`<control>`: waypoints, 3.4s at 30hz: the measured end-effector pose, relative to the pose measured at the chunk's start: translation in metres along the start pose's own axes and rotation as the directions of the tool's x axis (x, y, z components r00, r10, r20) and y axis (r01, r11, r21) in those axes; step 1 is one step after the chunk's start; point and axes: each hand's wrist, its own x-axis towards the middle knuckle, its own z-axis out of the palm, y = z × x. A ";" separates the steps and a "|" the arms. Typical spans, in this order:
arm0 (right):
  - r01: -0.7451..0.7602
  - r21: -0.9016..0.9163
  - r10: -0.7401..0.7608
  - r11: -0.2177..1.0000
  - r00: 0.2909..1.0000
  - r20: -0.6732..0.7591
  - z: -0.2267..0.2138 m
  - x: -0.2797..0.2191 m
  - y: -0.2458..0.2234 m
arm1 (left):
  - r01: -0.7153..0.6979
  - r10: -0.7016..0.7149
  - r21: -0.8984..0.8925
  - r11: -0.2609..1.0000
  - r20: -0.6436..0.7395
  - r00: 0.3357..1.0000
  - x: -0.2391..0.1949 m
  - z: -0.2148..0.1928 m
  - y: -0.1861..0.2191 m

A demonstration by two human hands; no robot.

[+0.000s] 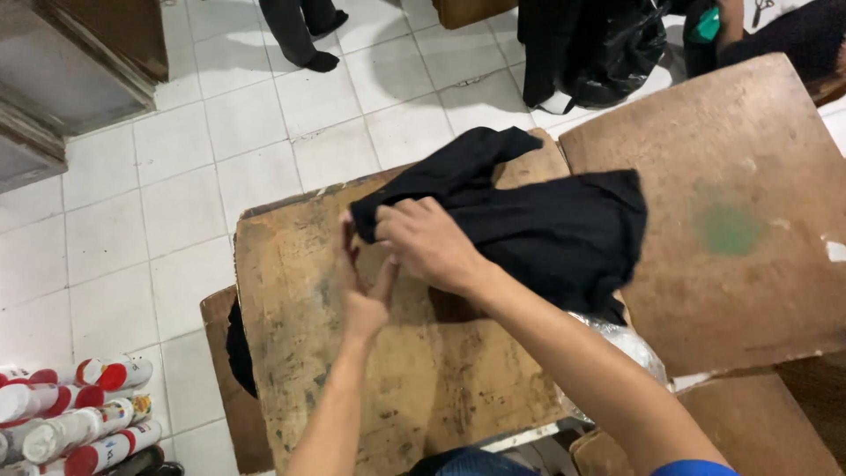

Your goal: Applying a heat-transfer label to a black garment using a hand iron on a workbench.

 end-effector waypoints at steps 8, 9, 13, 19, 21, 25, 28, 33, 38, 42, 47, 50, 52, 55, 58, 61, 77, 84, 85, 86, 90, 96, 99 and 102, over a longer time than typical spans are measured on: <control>-0.067 0.242 0.034 0.968 0.990 0.136 0.050 -0.038 -0.163 | 0.323 -0.312 0.221 0.920 -0.082 0.946 -0.096 -0.149 -0.066; -0.247 0.405 0.126 0.880 0.945 0.303 0.056 -0.046 -0.176 | 0.143 -0.160 0.311 0.940 0.029 0.987 -0.114 -0.164 -0.059; -0.497 0.541 0.263 0.679 0.852 0.453 0.062 -0.110 -0.225 | 0.319 -0.359 0.244 0.916 0.139 0.923 -0.185 -0.181 -0.055; -0.872 0.474 0.277 0.122 0.489 0.827 0.053 -0.159 -0.254 | 0.531 -0.569 0.222 0.818 0.178 0.803 -0.268 -0.206 -0.090; -0.919 0.347 0.241 0.188 0.385 0.891 0.047 -0.149 -0.258 | 0.516 -0.540 0.160 0.841 0.250 0.803 -0.289 -0.211 -0.102; -0.915 0.222 0.465 0.336 0.366 0.806 0.103 -0.159 -0.239 | 0.594 -0.619 0.172 0.786 0.232 0.751 -0.314 -0.219 -0.097; -0.624 0.051 0.429 0.780 0.592 0.683 0.121 -0.122 -0.236 | 0.626 -0.647 0.169 0.762 0.253 0.719 -0.323 -0.216 -0.093; 0.199 0.250 -0.315 0.948 0.456 0.832 0.166 -0.103 -0.235 | 0.493 -0.520 0.173 0.853 0.201 0.830 -0.330 -0.197 -0.088; -0.071 0.359 -0.243 0.931 0.614 0.751 0.140 -0.075 -0.210 | 0.517 -0.520 -0.067 0.853 -0.044 0.853 -0.296 -0.223 -0.029; -0.273 0.418 -0.131 0.867 0.684 0.718 0.084 -0.046 -0.205 | 0.527 -0.538 -0.117 0.842 -0.103 0.836 -0.276 -0.242 -0.005; -0.302 0.392 -0.072 0.869 0.707 0.703 0.039 -0.022 -0.205 | 0.459 -0.469 -0.170 0.872 -0.020 0.883 -0.237 -0.250 0.001; -0.254 0.366 -0.066 0.895 0.737 0.673 0.027 -0.023 -0.205 | 0.381 -0.391 -0.221 0.898 -0.002 0.920 -0.218 -0.249 0.011; -0.159 0.337 -0.098 0.928 0.769 0.632 0.026 -0.032 -0.202 | 0.338 -0.345 -0.235 0.912 0.008 0.938 -0.212 -0.246 0.013; -0.219 0.371 -0.014 0.902 0.845 0.534 0.023 -0.045 -0.198 | 0.349 -0.348 -0.299 0.888 0.059 0.936 -0.208 -0.243 0.014; -0.283 0.437 0.040 0.854 0.873 0.487 0.008 -0.040 -0.204 | 0.333 -0.323 -0.306 0.892 0.085 0.943 -0.202 -0.244 0.022; -0.321 0.453 0.108 0.832 0.894 0.434 0.000 -0.044 -0.205 | 0.366 -0.341 -0.350 0.862 0.133 0.931 -0.207 -0.241 0.013; -0.499 0.399 0.211 0.769 0.787 0.579 -0.029 -0.045 -0.207 | 0.393 -0.494 -0.790 0.471 0.132 0.859 -0.204 -0.270 0.018; -0.611 0.561 0.256 0.559 0.771 0.583 -0.030 -0.057 -0.206 | 0.410 -0.478 -0.714 0.568 0.120 0.870 -0.230 -0.279 -0.046; -0.608 0.561 0.255 0.561 0.772 0.582 -0.037 -0.046 -0.213 | 0.408 -0.476 -0.714 0.569 0.119 0.872 -0.221 -0.280 -0.029; -0.583 0.511 0.228 0.632 0.770 0.596 -0.043 -0.035 -0.220 | 0.392 -0.409 -0.595 0.701 0.115 0.905 -0.213 -0.282 -0.012; -0.542 0.410 0.224 0.733 0.762 0.607 -0.061 -0.013 -0.233 | 0.295 -0.259 -0.340 0.893 0.148 0.955 -0.184 -0.287 0.032; -0.530 0.373 0.222 0.762 0.754 0.618 -0.074 -0.007 -0.230 | 0.239 -0.210 -0.190 0.952 0.160 0.965 -0.167 -0.283 0.047; -0.337 0.375 0.079 0.864 0.825 0.559 -0.087 0.005 -0.239 | 0.180 -0.155 -0.112 0.977 0.202 0.967 -0.159 -0.277 0.072; -0.187 0.311 0.020 0.932 0.883 0.468 -0.119 0.000 -0.201 | -0.015 -0.005 0.046 0.999 0.417 0.909 -0.155 -0.275 0.077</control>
